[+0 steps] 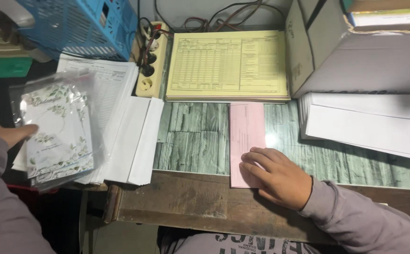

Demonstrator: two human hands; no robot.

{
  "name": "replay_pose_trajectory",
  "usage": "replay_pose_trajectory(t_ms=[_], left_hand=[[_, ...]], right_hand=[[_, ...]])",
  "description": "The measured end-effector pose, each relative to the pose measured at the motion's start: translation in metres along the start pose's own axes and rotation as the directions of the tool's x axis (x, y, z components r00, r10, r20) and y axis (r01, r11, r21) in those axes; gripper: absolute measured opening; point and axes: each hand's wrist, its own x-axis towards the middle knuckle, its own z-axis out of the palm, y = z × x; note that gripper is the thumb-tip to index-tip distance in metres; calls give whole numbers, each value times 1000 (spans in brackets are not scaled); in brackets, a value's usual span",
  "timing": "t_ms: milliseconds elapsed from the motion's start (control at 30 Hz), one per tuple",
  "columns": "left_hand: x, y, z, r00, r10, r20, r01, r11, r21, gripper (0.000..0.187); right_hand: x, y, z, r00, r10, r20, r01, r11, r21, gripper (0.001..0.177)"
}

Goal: Folding colored papers and inserting them into white envelopes

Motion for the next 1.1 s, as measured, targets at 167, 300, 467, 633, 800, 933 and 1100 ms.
replay_pose_trajectory(t_ms=[167,300,467,633,800,933,1100], left_hand=[[-242,112,-117,574,283,-769,-506,860,-61,58],[-341,217,-130,292,590,-752,-816,564,126,60],[-350,326,-59,-81,693,-717,-993,6,117,38],[-344,348,-40,-54,735,-675,-980,-169,-106,62],[-343,350,-30,-151,621,-769,-926,-360,-109,56],[-349,351,-29,-68,587,-807,-954,-274,-119,74],[-348,348,-34,-47,671,-740,-833,-436,-342,88]], right_hand=[[3,-1,-3,997,-4,-71,9,997,75,44],[8,3,-10,993,10,-117,0,996,84,34],[-20,37,-35,965,218,-147,-217,976,25,37],[-45,85,-93,927,358,-115,-365,930,-51,52],[-75,131,-96,817,564,-116,-576,795,-190,46],[-60,116,-89,822,505,-264,-548,828,-122,37],[-39,84,-85,897,348,-272,-382,921,-82,30]])
